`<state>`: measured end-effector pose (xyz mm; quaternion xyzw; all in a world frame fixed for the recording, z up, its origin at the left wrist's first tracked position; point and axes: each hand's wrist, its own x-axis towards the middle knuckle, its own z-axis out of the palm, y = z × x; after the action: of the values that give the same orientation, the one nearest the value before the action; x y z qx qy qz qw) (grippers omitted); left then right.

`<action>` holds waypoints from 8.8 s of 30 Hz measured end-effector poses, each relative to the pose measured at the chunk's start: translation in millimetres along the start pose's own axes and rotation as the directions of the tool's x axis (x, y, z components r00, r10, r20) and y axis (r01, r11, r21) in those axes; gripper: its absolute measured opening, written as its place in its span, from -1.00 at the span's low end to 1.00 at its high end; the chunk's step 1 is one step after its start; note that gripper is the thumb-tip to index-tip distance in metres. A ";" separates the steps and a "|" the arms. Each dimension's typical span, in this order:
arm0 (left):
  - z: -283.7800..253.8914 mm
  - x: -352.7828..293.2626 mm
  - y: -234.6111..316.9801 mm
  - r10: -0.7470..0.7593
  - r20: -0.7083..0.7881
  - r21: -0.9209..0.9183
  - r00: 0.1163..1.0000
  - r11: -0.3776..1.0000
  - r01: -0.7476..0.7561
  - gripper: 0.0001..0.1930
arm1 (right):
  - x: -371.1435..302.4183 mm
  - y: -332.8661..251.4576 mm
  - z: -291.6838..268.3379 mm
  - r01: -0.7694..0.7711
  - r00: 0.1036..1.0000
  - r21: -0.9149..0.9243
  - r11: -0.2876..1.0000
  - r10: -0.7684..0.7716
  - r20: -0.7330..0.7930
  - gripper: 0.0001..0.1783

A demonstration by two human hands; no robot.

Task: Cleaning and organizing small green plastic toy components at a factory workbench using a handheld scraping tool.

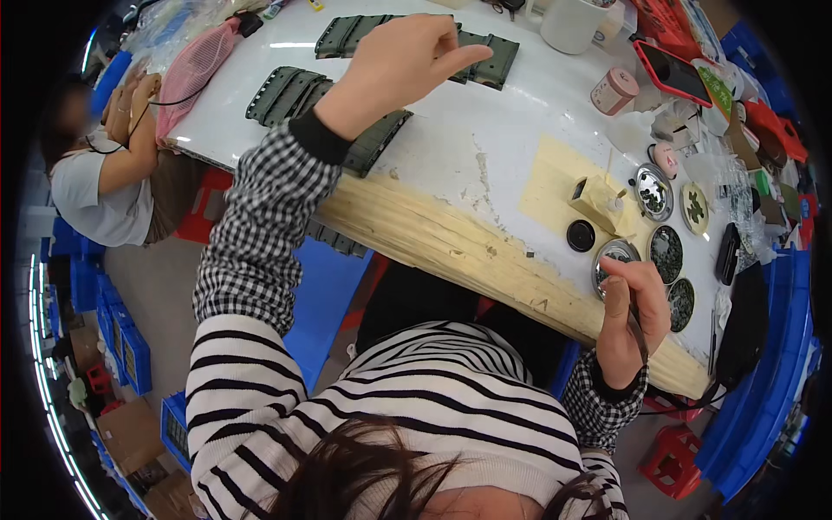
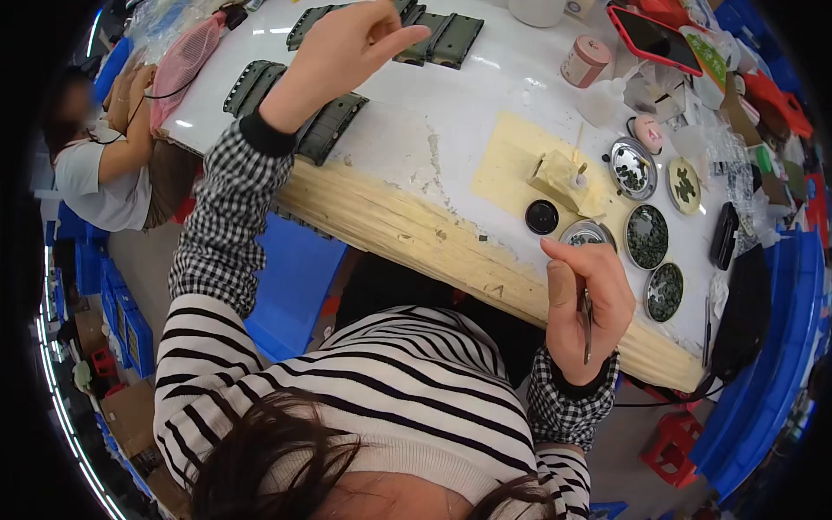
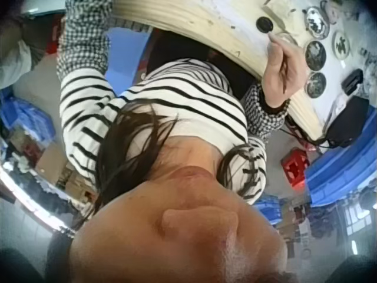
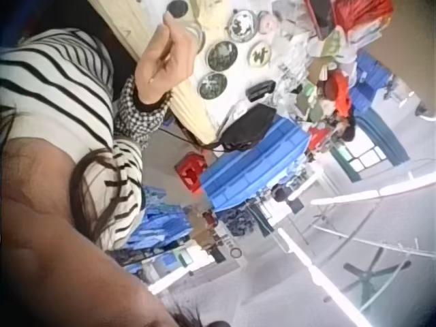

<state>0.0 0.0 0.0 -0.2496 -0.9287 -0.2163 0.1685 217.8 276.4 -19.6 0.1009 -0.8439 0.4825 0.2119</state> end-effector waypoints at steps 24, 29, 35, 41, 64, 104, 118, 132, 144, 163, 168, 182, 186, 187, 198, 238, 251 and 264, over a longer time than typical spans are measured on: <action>5.0 -97.1 99.9 -0.066 0.369 -0.919 0.927 -0.173 0.354 -0.33 | -9.9 39.3 -45.7 -0.210 0.977 -0.065 0.976 0.208 -0.042 -0.79; 32.5 -123.7 124.4 -0.171 0.618 -0.710 0.767 -0.541 0.451 -0.43 | -7.8 54.0 -32.7 -0.228 0.973 -0.142 0.963 0.220 -0.069 -0.85; 29.1 -119.7 132.7 -0.186 0.653 -0.710 0.734 -0.489 0.508 -0.48 | -2.4 54.8 -27.7 -0.132 0.991 -0.239 0.962 0.124 -0.045 -0.86; 34.2 -126.9 143.2 -0.174 0.523 -0.831 0.834 -0.323 0.453 -0.45 | -1.2 51.0 -28.1 -0.115 0.993 -0.281 0.953 0.113 -0.022 -0.88; 47.8 -125.6 159.2 0.242 0.687 -0.522 0.685 -0.490 0.698 -0.67 | 3.8 14.1 -11.3 -0.046 0.984 0.383 0.923 -0.025 0.179 -0.78; 46.9 -127.4 162.8 0.022 0.578 -0.705 0.815 -0.489 0.514 -0.62 | -6.2 1.9 -1.0 -0.080 0.997 0.319 0.944 0.083 0.006 -0.79; 46.9 -127.1 138.2 -0.103 0.671 -0.600 0.734 -0.658 0.456 -0.41 | 3.5 44.7 11.0 -0.065 0.998 -0.128 0.990 0.065 -0.008 -0.86; 42.9 -125.0 139.1 -0.224 0.704 -0.579 0.674 -0.730 0.362 -0.62 | -4.0 6.9 -11.4 0.073 0.997 0.226 0.971 -0.079 0.018 -0.67; 40.3 -122.1 147.9 -0.204 0.721 -0.588 0.662 -0.687 0.428 -0.65 | -7.1 2.5 5.3 -0.054 0.999 0.351 0.935 0.049 0.025 -0.75; 40.4 -122.1 150.8 -0.260 0.681 -0.669 0.684 -0.601 0.438 -0.66 | -3.9 2.4 1.4 -0.023 0.997 0.272 0.962 0.001 0.081 -0.81; 42.6 -122.9 149.4 -0.243 0.693 -0.652 0.679 -0.613 0.446 -0.66 | -2.4 -0.6 -1.0 -0.012 0.995 0.216 0.976 -0.011 0.102 -0.84; 43.8 -125.6 147.7 -0.200 0.718 -0.599 0.667 -0.666 0.444 -0.64 | -5.0 -9.1 -3.2 0.054 0.986 0.100 0.993 -0.069 0.153 -0.86; 40.1 -122.8 149.2 -0.193 0.708 -0.619 0.680 -0.634 0.464 -0.59 | -6.5 -8.4 -4.9 0.175 0.972 0.070 0.982 -0.184 0.144 -0.81; 38.7 -122.5 149.3 -0.181 0.706 -0.614 0.684 -0.637 0.465 -0.58 | -6.6 -10.5 -6.4 0.186 0.969 0.072 0.980 -0.195 0.149 -0.79; 36.9 -123.6 151.3 -0.151 0.698 -0.604 0.700 -0.649 0.462 -0.55 | -7.2 -15.6 -13.5 0.211 0.953 0.102 0.972 -0.228 0.199 -0.72; 37.7 -120.2 144.0 -0.129 0.693 -0.635 0.709 -0.574 0.516 -0.54 | -11.0 14.6 -33.5 0.024 0.985 0.128 0.991 -0.002 -0.173 -0.75; 47.4 -122.1 151.8 -0.165 0.693 -0.689 0.702 -0.438 0.577 -0.55 | -4.1 60.0 -29.3 -0.074 0.997 -0.206 0.976 0.073 -0.011 -0.86; 55.8 -123.7 161.1 -0.060 0.619 -0.763 0.783 -0.283 0.581 -0.80 | 2.5 18.8 -31.2 0.212 0.976 -0.148 0.966 -0.204 0.071 -0.84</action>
<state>176.2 104.7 -48.3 -0.0472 -0.4688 -0.8248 -0.3125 216.6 312.9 -19.0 0.1854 -0.8689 0.3879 0.2453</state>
